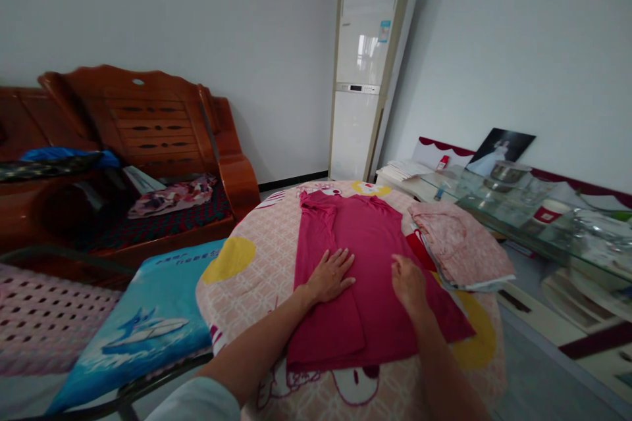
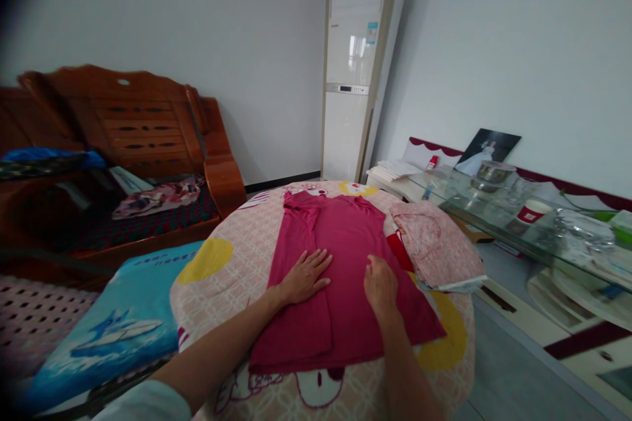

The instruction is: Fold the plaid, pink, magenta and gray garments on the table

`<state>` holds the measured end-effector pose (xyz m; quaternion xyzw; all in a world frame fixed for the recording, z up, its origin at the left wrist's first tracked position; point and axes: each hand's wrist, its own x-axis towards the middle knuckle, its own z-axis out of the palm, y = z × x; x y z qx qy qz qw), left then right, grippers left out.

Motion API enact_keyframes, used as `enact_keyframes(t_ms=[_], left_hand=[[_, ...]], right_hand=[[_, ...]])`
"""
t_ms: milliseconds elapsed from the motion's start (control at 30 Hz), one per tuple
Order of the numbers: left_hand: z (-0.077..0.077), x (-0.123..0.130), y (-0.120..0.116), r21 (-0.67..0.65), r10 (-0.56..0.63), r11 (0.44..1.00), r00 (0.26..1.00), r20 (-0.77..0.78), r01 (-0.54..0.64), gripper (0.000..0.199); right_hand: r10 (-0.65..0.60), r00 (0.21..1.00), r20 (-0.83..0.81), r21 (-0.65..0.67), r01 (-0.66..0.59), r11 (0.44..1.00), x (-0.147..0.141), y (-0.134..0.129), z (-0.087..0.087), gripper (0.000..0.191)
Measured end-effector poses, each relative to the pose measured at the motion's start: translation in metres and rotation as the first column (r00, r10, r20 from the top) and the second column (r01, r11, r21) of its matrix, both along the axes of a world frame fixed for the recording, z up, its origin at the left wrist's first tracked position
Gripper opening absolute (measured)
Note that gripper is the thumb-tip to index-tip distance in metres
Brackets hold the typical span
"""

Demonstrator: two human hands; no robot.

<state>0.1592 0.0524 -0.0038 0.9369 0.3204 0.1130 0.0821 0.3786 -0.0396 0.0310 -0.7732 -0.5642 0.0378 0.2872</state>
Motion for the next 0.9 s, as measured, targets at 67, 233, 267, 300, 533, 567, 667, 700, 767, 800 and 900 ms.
enact_keyframes(t_ms=[67,233,267,300,533,567,667,700,767,800,900], left_hand=[[-0.003,0.002,-0.003,0.009,-0.014,1.000,1.000,-0.026,0.014,0.063],[-0.004,0.001,-0.004,0.024,-0.013,1.000,0.998,-0.059,0.015,0.064],[-0.002,0.001,-0.004,0.027,-0.017,0.999,0.998,-0.064,0.019,0.064],[0.000,0.000,-0.005,0.029,-0.027,0.999,0.997,-0.070,0.030,0.064],[0.014,-0.003,-0.011,-0.032,-0.180,0.984,0.976,-0.120,0.178,0.072],[0.015,-0.003,-0.011,-0.038,-0.183,0.983,0.976,-0.119,0.179,0.073],[0.014,-0.004,-0.010,-0.054,-0.184,0.982,0.978,-0.101,0.179,0.073],[0.014,-0.004,-0.009,-0.066,-0.186,0.981,0.978,-0.096,0.180,0.073],[0.015,-0.004,-0.008,-0.104,-0.187,0.979,0.978,-0.091,0.177,0.074],[0.017,-0.003,-0.007,-0.130,-0.183,0.977,0.979,-0.089,0.171,0.074],[0.026,0.012,-0.001,-0.216,-0.154,0.966,0.987,-0.036,0.143,0.071]], right_hand=[[-0.145,0.972,0.188,-0.099,0.165,0.981,0.021,-0.001,0.001,0.042],[-0.252,0.887,0.386,-0.281,0.374,0.884,0.038,-0.007,-0.002,0.040],[-0.251,0.878,0.407,-0.288,0.384,0.877,0.038,-0.009,-0.002,0.040],[-0.249,0.872,0.421,-0.295,0.391,0.872,0.038,-0.011,-0.002,0.040],[-0.268,0.839,0.473,-0.303,0.441,0.845,0.040,-0.030,-0.003,0.039],[-0.267,0.834,0.482,-0.295,0.442,0.847,0.041,-0.032,-0.003,0.038],[-0.274,0.838,0.472,-0.287,0.439,0.851,0.042,-0.034,-0.005,0.034],[-0.278,0.845,0.458,-0.286,0.436,0.853,0.043,-0.034,-0.005,0.032],[-0.288,0.855,0.431,-0.274,0.428,0.861,0.043,-0.033,-0.005,0.027],[-0.290,0.859,0.423,-0.260,0.421,0.869,0.042,-0.032,-0.005,0.023],[-0.269,0.862,0.429,-0.208,0.384,0.899,0.036,-0.031,-0.003,0.018]])
